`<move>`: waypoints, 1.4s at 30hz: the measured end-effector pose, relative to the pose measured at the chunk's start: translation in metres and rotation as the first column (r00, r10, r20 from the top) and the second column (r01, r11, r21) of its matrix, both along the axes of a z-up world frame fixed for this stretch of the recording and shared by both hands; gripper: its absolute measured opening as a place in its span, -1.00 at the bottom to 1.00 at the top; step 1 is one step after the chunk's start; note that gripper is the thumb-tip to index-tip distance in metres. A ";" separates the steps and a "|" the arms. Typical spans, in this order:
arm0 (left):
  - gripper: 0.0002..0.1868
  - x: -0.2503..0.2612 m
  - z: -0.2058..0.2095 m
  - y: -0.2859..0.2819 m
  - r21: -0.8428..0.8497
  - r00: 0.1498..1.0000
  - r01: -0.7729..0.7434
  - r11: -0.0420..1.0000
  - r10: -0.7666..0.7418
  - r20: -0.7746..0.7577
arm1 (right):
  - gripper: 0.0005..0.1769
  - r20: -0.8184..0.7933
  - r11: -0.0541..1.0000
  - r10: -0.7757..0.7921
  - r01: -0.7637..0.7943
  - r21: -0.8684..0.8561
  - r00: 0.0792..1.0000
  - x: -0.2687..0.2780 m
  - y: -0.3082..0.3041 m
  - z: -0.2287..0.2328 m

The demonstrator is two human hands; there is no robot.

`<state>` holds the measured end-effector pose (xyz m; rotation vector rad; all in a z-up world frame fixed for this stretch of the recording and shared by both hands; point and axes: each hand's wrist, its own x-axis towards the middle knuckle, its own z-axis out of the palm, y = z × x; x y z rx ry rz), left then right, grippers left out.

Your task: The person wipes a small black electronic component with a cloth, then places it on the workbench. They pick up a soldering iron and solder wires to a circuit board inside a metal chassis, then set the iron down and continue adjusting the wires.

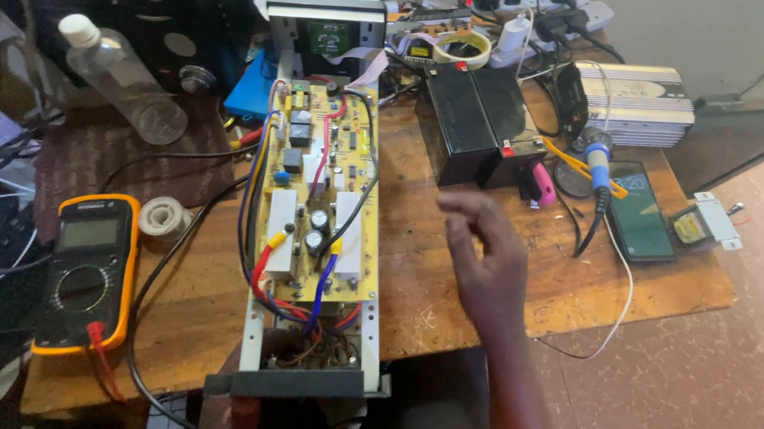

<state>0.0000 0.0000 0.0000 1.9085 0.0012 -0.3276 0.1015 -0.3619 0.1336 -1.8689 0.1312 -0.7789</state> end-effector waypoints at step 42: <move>-0.02 0.094 0.166 0.001 -0.516 0.830 -0.434 0.739 0.551 0.091 | -0.57 0.101 0.978 -0.114 0.094 0.188 0.988 0.046 -0.001 0.045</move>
